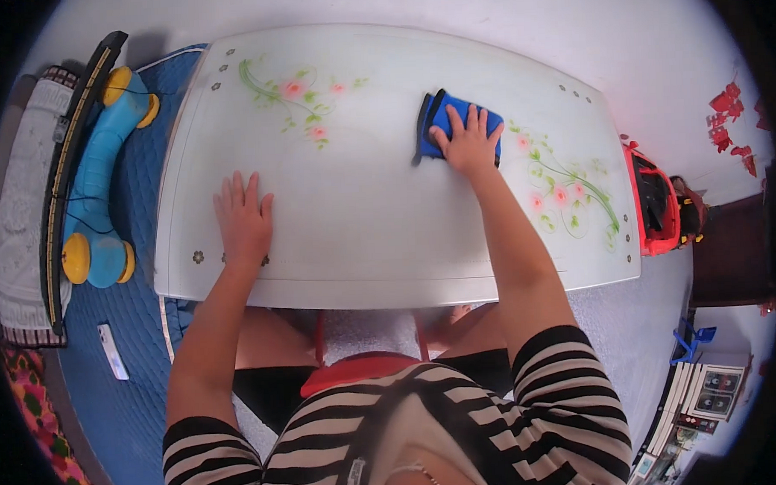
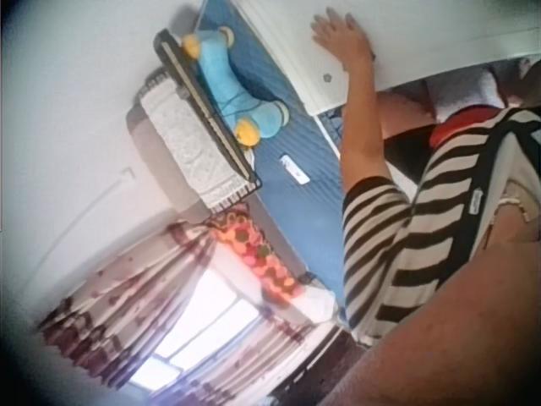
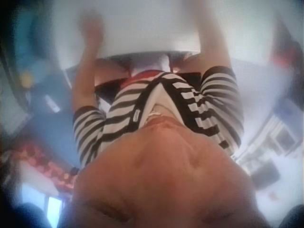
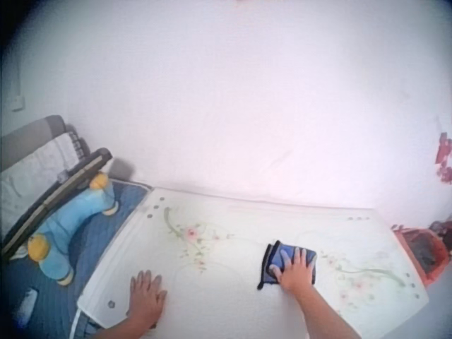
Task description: The person wipes a table with a cloth, picks up a mobile phone from the bed, unfolds and flattens the cloth on the tabletop, and wipes the table surface.
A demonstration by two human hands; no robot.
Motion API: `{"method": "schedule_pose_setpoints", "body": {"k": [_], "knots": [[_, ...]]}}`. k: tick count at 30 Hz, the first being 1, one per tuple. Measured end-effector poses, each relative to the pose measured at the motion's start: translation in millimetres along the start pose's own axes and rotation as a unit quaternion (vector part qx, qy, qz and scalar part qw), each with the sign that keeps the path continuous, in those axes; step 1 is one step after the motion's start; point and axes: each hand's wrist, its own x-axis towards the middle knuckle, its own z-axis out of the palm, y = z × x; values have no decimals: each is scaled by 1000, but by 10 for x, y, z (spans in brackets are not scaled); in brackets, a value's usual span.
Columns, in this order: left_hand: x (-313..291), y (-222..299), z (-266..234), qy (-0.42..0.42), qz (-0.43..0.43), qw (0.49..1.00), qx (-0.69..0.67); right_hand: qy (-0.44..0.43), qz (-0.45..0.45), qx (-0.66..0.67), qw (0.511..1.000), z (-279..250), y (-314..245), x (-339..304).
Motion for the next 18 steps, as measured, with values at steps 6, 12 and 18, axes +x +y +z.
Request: {"method": "schedule_pose_setpoints", "body": {"k": [6,12,18], "knots": [[24,55,-122,-8,-4,1000,-20,-20,34,-26,999,101,19,748],[38,105,-168,-31,-24,999,-18,-1,51,19,999,156,104,819],[2,80,-105,-14,-13,1000,3,35,-32,42,998,170,207,151]]}}
